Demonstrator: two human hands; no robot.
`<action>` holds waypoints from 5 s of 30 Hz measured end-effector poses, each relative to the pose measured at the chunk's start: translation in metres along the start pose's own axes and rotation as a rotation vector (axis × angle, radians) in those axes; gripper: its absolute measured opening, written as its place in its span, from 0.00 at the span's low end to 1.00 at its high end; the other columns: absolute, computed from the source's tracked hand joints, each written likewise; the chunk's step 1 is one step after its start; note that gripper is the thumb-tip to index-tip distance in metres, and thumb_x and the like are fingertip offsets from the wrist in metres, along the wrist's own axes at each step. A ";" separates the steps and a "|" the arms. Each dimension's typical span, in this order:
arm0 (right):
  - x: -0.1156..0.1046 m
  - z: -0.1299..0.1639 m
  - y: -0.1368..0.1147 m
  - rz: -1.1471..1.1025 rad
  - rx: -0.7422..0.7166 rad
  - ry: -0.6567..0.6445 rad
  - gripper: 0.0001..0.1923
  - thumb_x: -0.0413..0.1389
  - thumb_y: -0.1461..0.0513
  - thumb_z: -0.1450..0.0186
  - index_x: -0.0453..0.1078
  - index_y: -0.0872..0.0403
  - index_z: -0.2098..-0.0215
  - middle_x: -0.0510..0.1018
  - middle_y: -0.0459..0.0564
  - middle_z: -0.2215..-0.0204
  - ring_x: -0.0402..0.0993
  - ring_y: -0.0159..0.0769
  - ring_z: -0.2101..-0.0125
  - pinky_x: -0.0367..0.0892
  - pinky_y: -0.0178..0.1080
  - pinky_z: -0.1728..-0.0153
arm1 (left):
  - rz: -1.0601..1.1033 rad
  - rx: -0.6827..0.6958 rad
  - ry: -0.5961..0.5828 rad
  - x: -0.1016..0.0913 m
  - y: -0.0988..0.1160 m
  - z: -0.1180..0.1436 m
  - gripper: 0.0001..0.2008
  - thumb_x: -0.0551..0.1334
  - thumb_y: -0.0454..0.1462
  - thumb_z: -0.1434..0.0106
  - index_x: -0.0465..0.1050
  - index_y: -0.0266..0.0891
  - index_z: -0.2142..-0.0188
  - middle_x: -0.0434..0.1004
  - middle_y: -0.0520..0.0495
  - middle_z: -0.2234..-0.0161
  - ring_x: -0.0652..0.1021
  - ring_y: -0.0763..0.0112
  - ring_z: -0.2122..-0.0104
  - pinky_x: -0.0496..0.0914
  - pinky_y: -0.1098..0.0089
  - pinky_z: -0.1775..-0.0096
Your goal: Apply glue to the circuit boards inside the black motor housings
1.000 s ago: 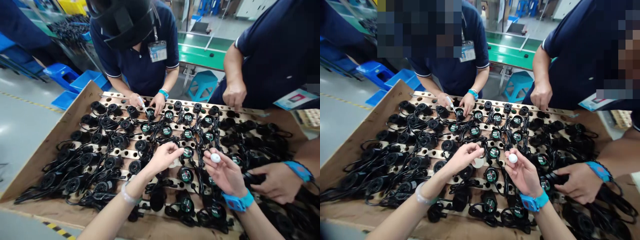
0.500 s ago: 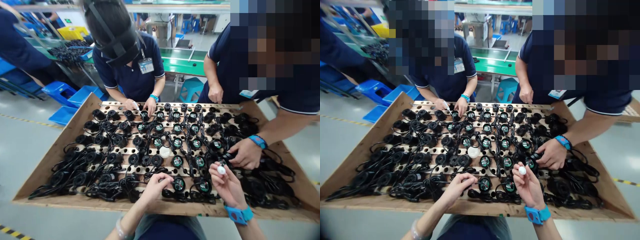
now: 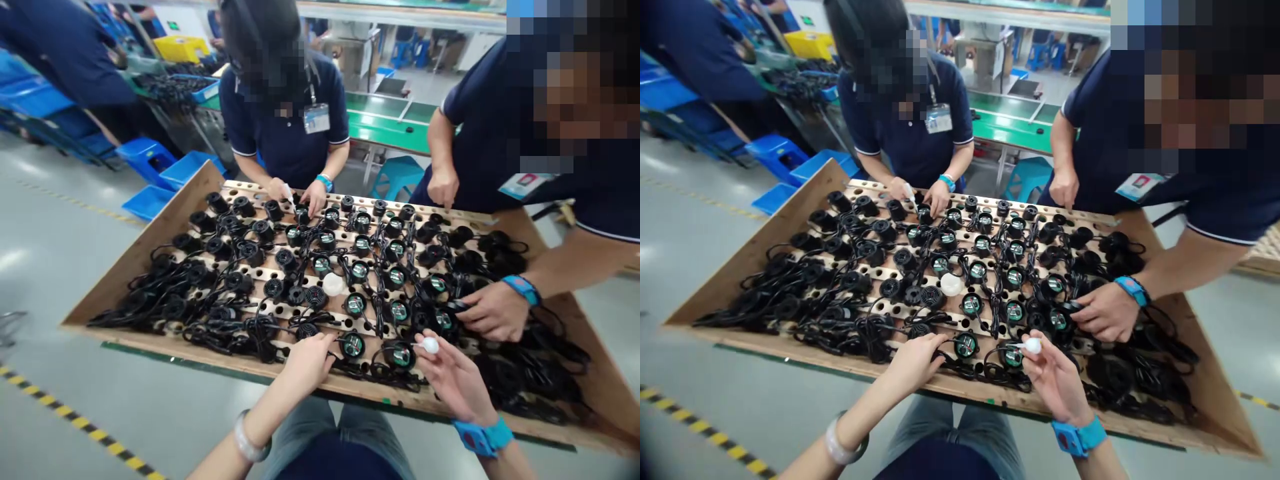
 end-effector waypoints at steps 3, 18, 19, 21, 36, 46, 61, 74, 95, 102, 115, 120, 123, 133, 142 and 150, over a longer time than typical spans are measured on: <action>0.007 -0.015 -0.006 0.176 0.031 -0.064 0.17 0.69 0.63 0.51 0.72 0.57 0.65 0.73 0.47 0.69 0.62 0.23 0.76 0.68 0.26 0.78 | 0.068 -0.094 0.032 0.006 0.000 0.003 0.17 0.57 0.34 0.38 0.69 0.41 0.49 0.76 0.43 0.55 0.77 0.59 0.55 0.70 0.64 0.56; 0.011 -0.064 -0.004 0.545 0.192 -0.176 0.16 0.68 0.59 0.50 0.75 0.54 0.65 0.74 0.49 0.67 0.62 0.26 0.75 0.64 0.28 0.79 | 0.078 -0.252 0.347 0.017 0.010 0.019 0.10 0.54 0.37 0.33 0.75 0.42 0.64 0.77 0.48 0.65 0.75 0.66 0.64 0.69 0.68 0.61; 0.011 -0.066 -0.004 0.562 0.183 -0.176 0.16 0.68 0.59 0.50 0.74 0.54 0.65 0.74 0.49 0.67 0.62 0.27 0.74 0.63 0.28 0.79 | 0.049 -0.257 0.358 0.017 0.010 0.017 0.10 0.54 0.37 0.33 0.75 0.42 0.64 0.77 0.48 0.65 0.74 0.66 0.64 0.69 0.68 0.61; 0.013 -0.069 -0.004 0.594 0.154 -0.179 0.15 0.68 0.60 0.50 0.74 0.53 0.65 0.73 0.49 0.67 0.62 0.27 0.74 0.63 0.28 0.79 | -0.008 -0.262 0.364 0.016 0.010 0.010 0.10 0.54 0.37 0.33 0.75 0.41 0.63 0.77 0.48 0.66 0.74 0.65 0.64 0.69 0.67 0.62; 0.008 -0.050 0.001 0.432 0.169 -0.050 0.16 0.66 0.60 0.51 0.74 0.54 0.64 0.71 0.49 0.68 0.58 0.25 0.76 0.63 0.27 0.81 | -0.163 0.095 0.093 0.005 0.024 -0.017 0.17 0.56 0.29 0.38 0.66 0.39 0.50 0.73 0.43 0.56 0.74 0.64 0.60 0.68 0.67 0.60; -0.004 -0.012 0.014 0.064 -0.004 0.127 0.15 0.66 0.64 0.53 0.73 0.56 0.67 0.70 0.47 0.71 0.57 0.23 0.77 0.62 0.25 0.83 | -0.291 0.608 -0.008 0.001 0.042 -0.043 0.15 0.58 0.30 0.39 0.68 0.39 0.52 0.76 0.43 0.65 0.76 0.62 0.65 0.64 0.65 0.67; -0.016 -0.007 0.025 0.316 -0.305 0.101 0.13 0.67 0.59 0.48 0.74 0.52 0.65 0.73 0.48 0.68 0.63 0.28 0.73 0.63 0.29 0.78 | -0.296 0.465 0.039 -0.011 0.010 -0.031 0.08 0.56 0.38 0.34 0.71 0.37 0.63 0.75 0.45 0.68 0.76 0.63 0.65 0.68 0.67 0.64; -0.014 -0.013 0.020 0.662 -0.354 0.153 0.18 0.69 0.54 0.53 0.74 0.50 0.66 0.76 0.49 0.66 0.64 0.30 0.74 0.64 0.31 0.78 | -0.160 0.586 0.002 0.012 0.006 -0.013 0.10 0.53 0.32 0.35 0.73 0.42 0.62 0.75 0.50 0.71 0.73 0.68 0.69 0.66 0.70 0.67; 0.022 -0.018 0.022 1.285 -0.491 0.059 0.18 0.62 0.50 0.44 0.74 0.53 0.62 0.80 0.48 0.70 0.73 0.32 0.74 0.68 0.32 0.76 | 0.063 0.689 0.056 0.017 0.008 -0.007 0.09 0.58 0.32 0.35 0.77 0.39 0.62 0.78 0.50 0.69 0.75 0.72 0.70 0.69 0.73 0.70; 0.026 -0.017 0.017 1.418 -0.555 0.064 0.18 0.61 0.49 0.44 0.75 0.52 0.63 0.79 0.45 0.73 0.70 0.31 0.78 0.64 0.33 0.79 | 0.086 0.698 0.054 0.016 0.010 -0.008 0.09 0.58 0.32 0.36 0.77 0.37 0.61 0.79 0.48 0.68 0.75 0.71 0.70 0.71 0.72 0.69; 0.029 -0.018 0.016 1.488 -0.604 0.074 0.19 0.60 0.46 0.44 0.75 0.50 0.63 0.79 0.43 0.75 0.69 0.31 0.78 0.63 0.33 0.80 | 0.088 0.692 0.049 0.015 0.012 -0.007 0.09 0.58 0.33 0.35 0.77 0.37 0.66 0.78 0.48 0.70 0.74 0.73 0.72 0.69 0.73 0.70; 0.032 -0.019 0.017 1.526 -0.655 0.076 0.17 0.60 0.47 0.43 0.75 0.48 0.64 0.79 0.42 0.74 0.71 0.32 0.77 0.66 0.33 0.78 | 0.097 0.689 0.048 0.015 0.012 -0.008 0.09 0.57 0.32 0.35 0.77 0.37 0.67 0.78 0.48 0.71 0.74 0.73 0.72 0.69 0.73 0.70; 0.036 -0.018 0.016 1.540 -0.695 0.074 0.15 0.60 0.48 0.43 0.75 0.47 0.64 0.78 0.41 0.75 0.71 0.31 0.77 0.66 0.32 0.78 | 0.094 0.691 0.043 0.015 0.013 -0.009 0.10 0.57 0.33 0.34 0.77 0.36 0.67 0.77 0.48 0.71 0.74 0.73 0.71 0.69 0.73 0.70; 0.045 -0.009 0.016 1.599 -0.836 0.051 0.13 0.59 0.49 0.40 0.76 0.48 0.65 0.73 0.40 0.81 0.60 0.25 0.85 0.56 0.31 0.86 | 0.099 0.676 0.012 0.015 0.015 -0.010 0.10 0.57 0.33 0.34 0.77 0.36 0.69 0.76 0.48 0.72 0.74 0.73 0.72 0.68 0.74 0.70; 0.047 -0.011 0.014 1.620 -0.798 0.079 0.13 0.59 0.50 0.40 0.77 0.50 0.65 0.73 0.42 0.82 0.61 0.26 0.85 0.56 0.32 0.85 | 0.096 0.677 0.021 0.012 0.016 -0.010 0.10 0.57 0.33 0.34 0.78 0.36 0.68 0.76 0.47 0.72 0.74 0.73 0.72 0.68 0.74 0.71; 0.046 -0.011 0.017 1.617 -0.778 0.067 0.14 0.60 0.51 0.41 0.77 0.52 0.64 0.79 0.44 0.76 0.71 0.30 0.81 0.53 0.32 0.88 | 0.092 0.670 0.012 0.014 0.015 -0.010 0.10 0.57 0.33 0.34 0.78 0.36 0.67 0.76 0.47 0.72 0.74 0.73 0.71 0.68 0.74 0.71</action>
Point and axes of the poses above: each hand's wrist, its own z-axis away from the middle knuckle, its own x-axis out of the palm, y = z × x, the point moved 7 cm from there along -z, towards the middle knuckle
